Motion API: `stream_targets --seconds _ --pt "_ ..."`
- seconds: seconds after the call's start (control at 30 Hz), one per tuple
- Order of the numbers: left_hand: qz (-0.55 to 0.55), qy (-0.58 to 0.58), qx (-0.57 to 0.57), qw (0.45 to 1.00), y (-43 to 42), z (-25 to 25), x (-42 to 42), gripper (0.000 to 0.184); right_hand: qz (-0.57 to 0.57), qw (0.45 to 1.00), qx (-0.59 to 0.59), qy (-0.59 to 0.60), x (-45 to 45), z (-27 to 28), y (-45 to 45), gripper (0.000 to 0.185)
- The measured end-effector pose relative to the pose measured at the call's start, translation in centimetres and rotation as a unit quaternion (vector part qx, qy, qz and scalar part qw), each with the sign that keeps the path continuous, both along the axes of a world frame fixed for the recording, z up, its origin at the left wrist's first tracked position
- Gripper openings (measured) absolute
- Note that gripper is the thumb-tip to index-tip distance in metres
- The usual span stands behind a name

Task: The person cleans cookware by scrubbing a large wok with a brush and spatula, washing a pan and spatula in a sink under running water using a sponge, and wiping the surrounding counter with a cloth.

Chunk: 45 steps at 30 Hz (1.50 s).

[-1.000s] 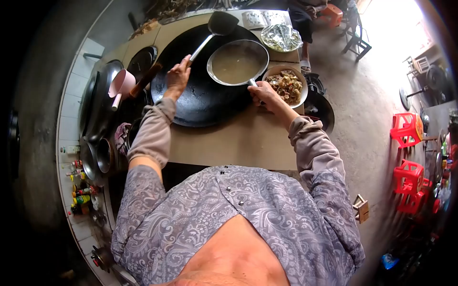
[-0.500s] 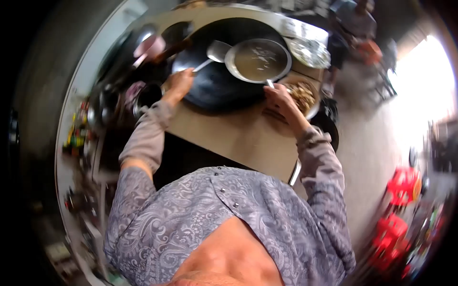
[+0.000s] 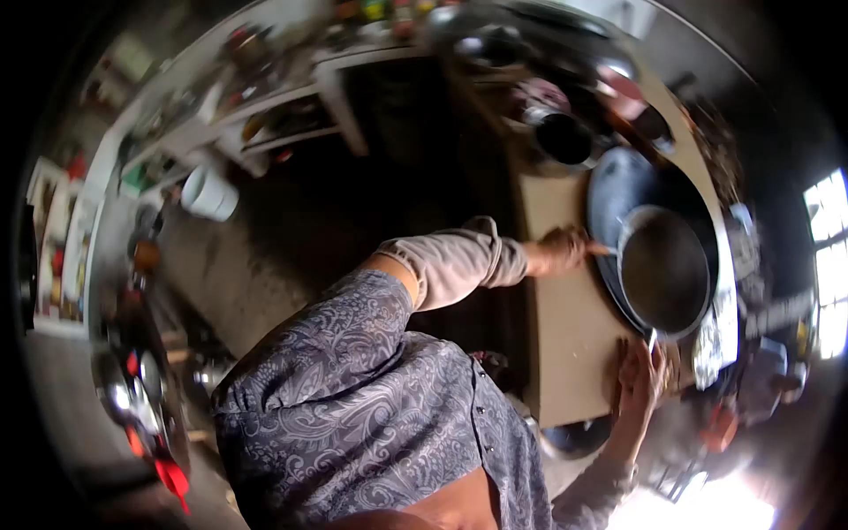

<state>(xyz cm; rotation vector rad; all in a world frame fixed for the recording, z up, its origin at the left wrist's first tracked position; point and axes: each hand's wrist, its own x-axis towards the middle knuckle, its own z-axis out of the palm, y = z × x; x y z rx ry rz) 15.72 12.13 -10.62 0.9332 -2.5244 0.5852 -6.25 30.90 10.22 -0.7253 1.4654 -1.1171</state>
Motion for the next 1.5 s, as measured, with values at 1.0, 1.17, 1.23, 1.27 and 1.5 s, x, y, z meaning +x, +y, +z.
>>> stream_targets --seconds 1.0,1.17,1.23,1.27,1.5 --pt "0.583 0.773 0.175 0.181 54.8 -0.5 87.9 0.024 0.640 0.753 0.063 -0.136 100.6 -4.8 -21.0 0.015" --pt "0.524 0.844 0.114 -0.003 62.7 -10.4 87.0 0.017 0.645 0.755 0.071 -0.091 119.8 -4.8 -24.3 0.013" --pt "0.534 0.843 0.061 -0.002 65.5 -17.6 86.9 0.017 0.666 0.733 0.080 -0.111 126.8 -5.8 -25.9 0.013" --pt "0.634 0.680 0.290 0.225 66.7 -19.8 88.7 0.020 0.635 0.762 0.069 -0.108 130.0 -5.7 -25.8 0.015" --pt "0.717 0.520 0.365 0.287 65.0 -21.8 106.7 0.026 0.624 0.777 0.050 -0.067 150.2 -7.8 -29.6 0.020"
